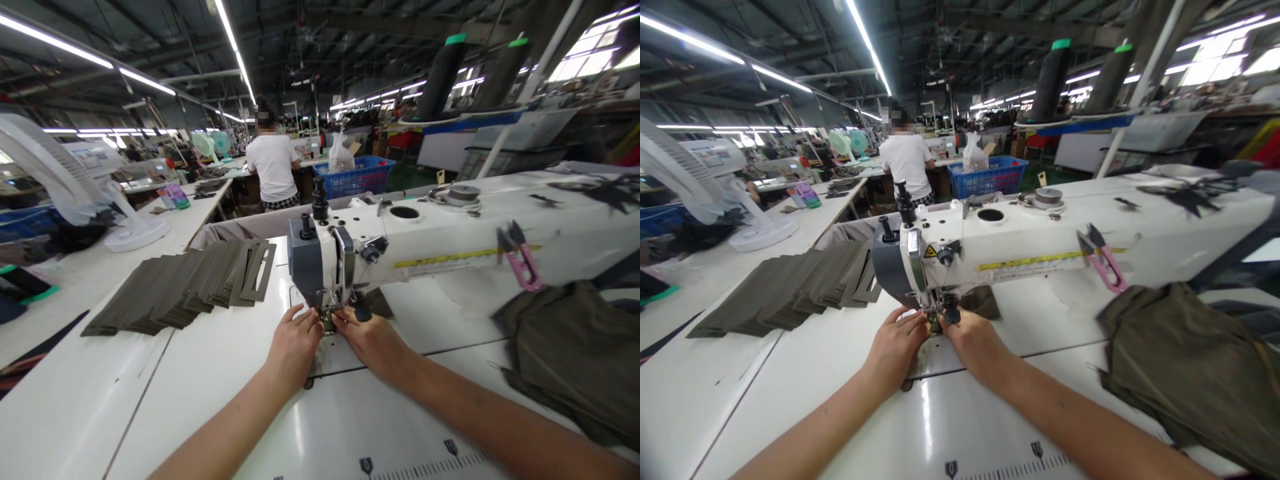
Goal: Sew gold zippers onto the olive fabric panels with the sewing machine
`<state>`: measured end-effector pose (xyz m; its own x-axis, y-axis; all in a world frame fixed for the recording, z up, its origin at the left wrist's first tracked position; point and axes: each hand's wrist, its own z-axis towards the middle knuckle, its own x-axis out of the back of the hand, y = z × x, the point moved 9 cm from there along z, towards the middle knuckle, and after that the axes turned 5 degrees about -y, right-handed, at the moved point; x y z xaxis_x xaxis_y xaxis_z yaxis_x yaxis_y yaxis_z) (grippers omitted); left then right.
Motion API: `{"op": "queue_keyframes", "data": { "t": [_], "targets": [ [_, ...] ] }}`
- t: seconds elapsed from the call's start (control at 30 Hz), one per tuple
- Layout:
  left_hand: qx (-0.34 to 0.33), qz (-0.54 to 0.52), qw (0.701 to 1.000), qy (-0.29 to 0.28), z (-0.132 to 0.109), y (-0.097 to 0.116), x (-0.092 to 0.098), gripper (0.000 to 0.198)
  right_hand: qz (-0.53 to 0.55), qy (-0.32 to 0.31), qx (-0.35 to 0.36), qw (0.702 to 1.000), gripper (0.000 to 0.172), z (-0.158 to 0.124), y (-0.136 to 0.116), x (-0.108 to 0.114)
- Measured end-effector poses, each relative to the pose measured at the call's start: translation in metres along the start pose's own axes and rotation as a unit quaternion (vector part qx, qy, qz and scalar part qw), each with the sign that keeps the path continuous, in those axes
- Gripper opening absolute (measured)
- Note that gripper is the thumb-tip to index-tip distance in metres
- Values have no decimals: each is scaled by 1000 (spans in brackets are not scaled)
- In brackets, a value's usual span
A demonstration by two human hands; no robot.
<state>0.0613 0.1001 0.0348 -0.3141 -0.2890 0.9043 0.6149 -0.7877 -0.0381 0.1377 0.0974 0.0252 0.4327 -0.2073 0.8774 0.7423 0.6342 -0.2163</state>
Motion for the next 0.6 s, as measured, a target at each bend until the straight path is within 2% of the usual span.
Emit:
{"op": "queue_keyframes", "data": {
  "t": [0.1,0.17,0.27,0.33,0.4,0.47,0.5,0.53,0.57,0.6],
  "targets": [
    [15,0,1000,11,-1,-4,3,11,-2,-40,0,999,19,-3,11,8],
    [28,2,1000,14,-3,-2,10,12,-72,-68,-56,994,20,-9,29,15],
    [36,-5,999,12,-5,19,23,13,-153,-88,-145,973,10,-23,40,26],
    [12,-41,999,-4,-6,42,26,37,-135,-98,-153,974,11,-36,23,27],
    [-30,-96,994,-32,-7,64,22,50,-43,-105,-164,980,13,-51,-1,24],
    [-53,-159,984,-68,-8,73,13,37,103,-104,-188,971,10,-69,-22,20],
    [-38,-194,977,-80,-7,70,9,30,174,-109,-209,956,10,-79,-29,16],
    [-2,-234,968,-87,-7,63,6,26,248,-122,-238,931,14,-88,-33,10],
    [46,-276,956,-87,-7,52,4,24,330,-134,-272,894,19,-95,-35,3],
    [101,-320,938,-82,-8,42,3,23,422,-142,-308,841,24,-101,-36,-6]
  ]
}}
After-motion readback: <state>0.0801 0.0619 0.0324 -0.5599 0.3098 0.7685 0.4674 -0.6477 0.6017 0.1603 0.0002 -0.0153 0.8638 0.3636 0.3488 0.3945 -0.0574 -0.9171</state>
